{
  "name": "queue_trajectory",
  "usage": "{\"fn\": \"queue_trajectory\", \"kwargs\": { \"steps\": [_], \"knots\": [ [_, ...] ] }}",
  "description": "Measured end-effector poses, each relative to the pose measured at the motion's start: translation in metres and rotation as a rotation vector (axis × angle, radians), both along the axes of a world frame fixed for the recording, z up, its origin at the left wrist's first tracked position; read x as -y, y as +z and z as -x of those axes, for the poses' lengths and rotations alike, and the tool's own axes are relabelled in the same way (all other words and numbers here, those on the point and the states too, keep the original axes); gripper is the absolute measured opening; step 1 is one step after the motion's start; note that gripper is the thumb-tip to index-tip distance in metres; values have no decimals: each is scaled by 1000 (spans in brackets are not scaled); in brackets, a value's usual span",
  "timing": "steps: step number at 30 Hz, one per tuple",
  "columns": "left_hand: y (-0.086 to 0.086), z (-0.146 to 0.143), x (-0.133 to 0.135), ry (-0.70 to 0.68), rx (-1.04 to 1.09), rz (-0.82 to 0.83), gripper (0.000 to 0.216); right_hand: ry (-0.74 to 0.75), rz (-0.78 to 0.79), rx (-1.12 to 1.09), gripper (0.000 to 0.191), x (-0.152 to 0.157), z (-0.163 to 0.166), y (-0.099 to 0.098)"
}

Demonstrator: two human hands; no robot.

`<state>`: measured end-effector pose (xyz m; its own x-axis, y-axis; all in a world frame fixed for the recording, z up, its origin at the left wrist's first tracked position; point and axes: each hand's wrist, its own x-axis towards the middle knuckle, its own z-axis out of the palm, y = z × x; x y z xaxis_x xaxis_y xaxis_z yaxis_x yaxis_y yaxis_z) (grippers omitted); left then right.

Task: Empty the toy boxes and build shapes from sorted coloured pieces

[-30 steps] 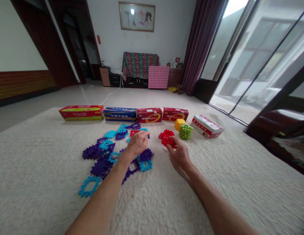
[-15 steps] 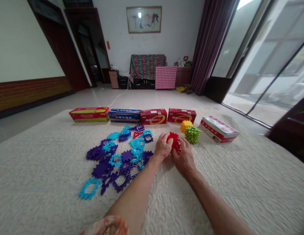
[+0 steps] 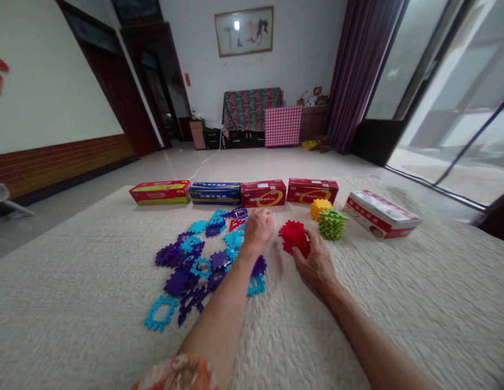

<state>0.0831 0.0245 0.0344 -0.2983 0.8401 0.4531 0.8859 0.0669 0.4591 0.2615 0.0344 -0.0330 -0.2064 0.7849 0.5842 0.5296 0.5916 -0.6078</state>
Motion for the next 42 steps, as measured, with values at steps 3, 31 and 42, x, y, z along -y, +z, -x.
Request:
{"fn": "queue_trajectory", "kwargs": {
  "steps": [3,31,42],
  "knots": [
    [7,47,-2,160,-126,247,33,-2,23,14,53,1,0,1],
    [-18,-20,28,-309,77,60,26,9,61,-105,48,-1,-2,3],
    [-29,-19,48,-333,-40,63,39,142,-51,-127,60,1,-6,10]
  ]
}}
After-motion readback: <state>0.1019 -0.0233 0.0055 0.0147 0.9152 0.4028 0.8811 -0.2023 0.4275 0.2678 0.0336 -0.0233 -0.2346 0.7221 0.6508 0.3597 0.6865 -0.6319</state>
